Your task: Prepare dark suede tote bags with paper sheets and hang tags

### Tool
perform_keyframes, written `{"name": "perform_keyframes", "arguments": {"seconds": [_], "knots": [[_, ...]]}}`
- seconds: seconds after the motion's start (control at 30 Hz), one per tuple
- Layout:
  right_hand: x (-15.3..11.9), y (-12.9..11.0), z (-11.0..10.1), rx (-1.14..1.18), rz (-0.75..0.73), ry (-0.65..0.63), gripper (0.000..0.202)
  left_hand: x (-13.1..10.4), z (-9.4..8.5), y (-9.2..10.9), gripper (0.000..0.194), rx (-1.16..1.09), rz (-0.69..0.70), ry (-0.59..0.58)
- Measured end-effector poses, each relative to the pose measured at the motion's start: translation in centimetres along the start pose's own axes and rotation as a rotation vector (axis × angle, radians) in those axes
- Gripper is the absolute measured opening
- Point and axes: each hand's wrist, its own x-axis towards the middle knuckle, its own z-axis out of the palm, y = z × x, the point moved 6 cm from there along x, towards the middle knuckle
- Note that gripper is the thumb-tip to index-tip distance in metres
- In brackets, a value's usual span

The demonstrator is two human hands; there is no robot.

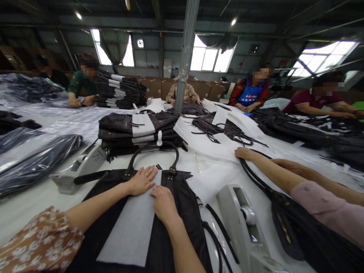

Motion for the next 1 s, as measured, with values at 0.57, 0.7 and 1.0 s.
{"name": "perform_keyframes", "arguments": {"seconds": [0.57, 0.7, 1.0], "knots": [[0.8, -0.3, 0.2, -0.034, -0.07, 0.014, 0.039, -2.5, -0.6, 1.0, 0.058, -0.039, -0.135, 0.037], [0.9, -0.3, 0.5, 0.006, -0.08, 0.016, 0.04, -3.9, -0.9, 1.8, 0.057, -0.031, -0.187, 0.054], [0.4, -0.3, 0.4, 0.036, -0.028, 0.035, 0.038, -11.7, -0.2, 6.4, 0.061, -0.028, -0.266, 0.006]]}}
